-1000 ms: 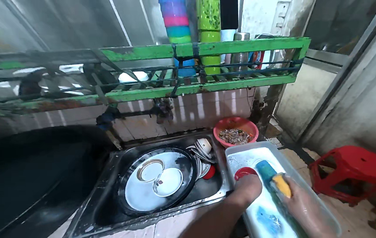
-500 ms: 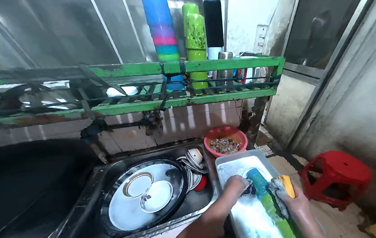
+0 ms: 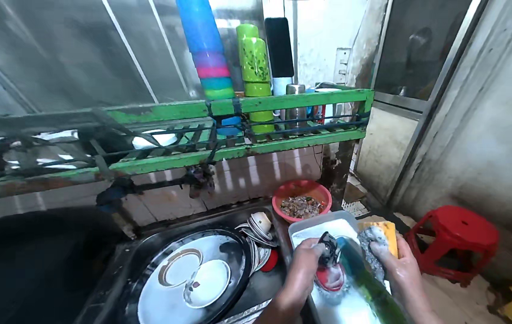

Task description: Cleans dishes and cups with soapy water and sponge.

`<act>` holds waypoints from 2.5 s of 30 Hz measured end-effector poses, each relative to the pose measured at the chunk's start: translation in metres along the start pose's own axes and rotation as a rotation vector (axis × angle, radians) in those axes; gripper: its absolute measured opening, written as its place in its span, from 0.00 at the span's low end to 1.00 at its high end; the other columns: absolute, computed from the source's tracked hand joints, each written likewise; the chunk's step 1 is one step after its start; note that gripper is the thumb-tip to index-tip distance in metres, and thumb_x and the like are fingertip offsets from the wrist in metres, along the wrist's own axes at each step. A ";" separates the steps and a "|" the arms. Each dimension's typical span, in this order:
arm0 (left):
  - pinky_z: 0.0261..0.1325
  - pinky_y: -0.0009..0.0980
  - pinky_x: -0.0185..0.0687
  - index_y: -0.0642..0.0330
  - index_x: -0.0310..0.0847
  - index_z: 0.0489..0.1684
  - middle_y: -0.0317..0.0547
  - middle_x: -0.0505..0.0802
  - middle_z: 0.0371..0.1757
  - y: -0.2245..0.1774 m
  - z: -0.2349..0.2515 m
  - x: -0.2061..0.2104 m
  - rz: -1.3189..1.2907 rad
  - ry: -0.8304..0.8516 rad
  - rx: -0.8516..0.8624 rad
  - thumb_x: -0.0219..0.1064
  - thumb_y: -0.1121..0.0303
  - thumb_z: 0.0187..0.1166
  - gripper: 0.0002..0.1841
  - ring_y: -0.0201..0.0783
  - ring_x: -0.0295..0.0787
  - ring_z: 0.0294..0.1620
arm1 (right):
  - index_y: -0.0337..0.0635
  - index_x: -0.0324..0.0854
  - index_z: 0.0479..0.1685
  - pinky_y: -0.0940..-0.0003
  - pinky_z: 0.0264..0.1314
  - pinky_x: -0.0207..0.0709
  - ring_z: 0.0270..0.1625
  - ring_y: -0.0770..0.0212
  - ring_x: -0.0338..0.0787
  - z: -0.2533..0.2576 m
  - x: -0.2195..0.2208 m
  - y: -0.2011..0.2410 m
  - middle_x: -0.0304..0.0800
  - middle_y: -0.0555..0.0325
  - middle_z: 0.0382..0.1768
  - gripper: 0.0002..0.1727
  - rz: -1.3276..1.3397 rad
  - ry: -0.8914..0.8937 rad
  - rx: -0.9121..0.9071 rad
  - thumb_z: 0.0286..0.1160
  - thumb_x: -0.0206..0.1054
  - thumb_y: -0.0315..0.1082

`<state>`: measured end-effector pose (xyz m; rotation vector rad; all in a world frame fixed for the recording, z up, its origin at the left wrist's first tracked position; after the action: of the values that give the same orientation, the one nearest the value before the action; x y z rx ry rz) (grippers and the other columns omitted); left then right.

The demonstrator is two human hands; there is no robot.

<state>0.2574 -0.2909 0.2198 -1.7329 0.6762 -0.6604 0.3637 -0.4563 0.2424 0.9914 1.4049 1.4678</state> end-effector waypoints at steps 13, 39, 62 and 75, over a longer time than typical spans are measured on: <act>0.79 0.37 0.76 0.76 0.74 0.75 0.63 0.85 0.72 0.024 -0.054 0.040 0.137 0.172 0.211 0.60 0.76 0.81 0.23 0.41 0.82 0.73 | 0.43 0.72 0.81 0.44 0.72 0.77 0.68 0.45 0.86 0.025 0.025 0.004 0.86 0.39 0.66 0.30 -0.396 0.329 0.252 0.79 0.70 0.34; 0.43 0.32 0.90 0.69 0.76 0.46 0.44 0.90 0.34 0.011 -0.046 0.024 0.010 0.175 -0.007 0.61 0.86 0.71 0.10 0.32 0.90 0.36 | 0.43 0.68 0.86 0.42 0.85 0.66 0.84 0.43 0.74 -0.039 0.023 0.018 0.76 0.43 0.81 0.34 -0.589 0.523 -0.179 0.77 0.67 0.36; 0.52 0.28 0.88 0.76 0.79 0.54 0.48 0.92 0.43 0.029 -0.057 0.017 0.116 0.188 0.162 0.65 0.83 0.69 0.15 0.30 0.90 0.44 | 0.40 0.73 0.81 0.46 0.78 0.73 0.74 0.47 0.83 -0.036 0.019 0.004 0.84 0.41 0.71 0.32 -0.317 0.482 0.021 0.74 0.70 0.31; 0.59 0.31 0.88 0.77 0.76 0.66 0.52 0.92 0.51 0.013 -0.066 0.028 0.070 0.263 0.114 0.65 0.82 0.69 0.23 0.33 0.91 0.51 | 0.41 0.73 0.78 0.40 0.73 0.75 0.68 0.42 0.85 0.011 0.017 0.007 0.85 0.38 0.65 0.28 -0.297 0.427 0.232 0.80 0.71 0.36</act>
<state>0.2274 -0.3564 0.2257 -1.5244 0.8604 -0.8704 0.3686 -0.4362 0.2499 0.5843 1.9723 1.3594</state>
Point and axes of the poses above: each hand's wrist, its own z-axis towards the middle knuckle, its own x-axis out of the palm, y = z × x, the point moved 2 cm from there along z, towards the middle knuckle
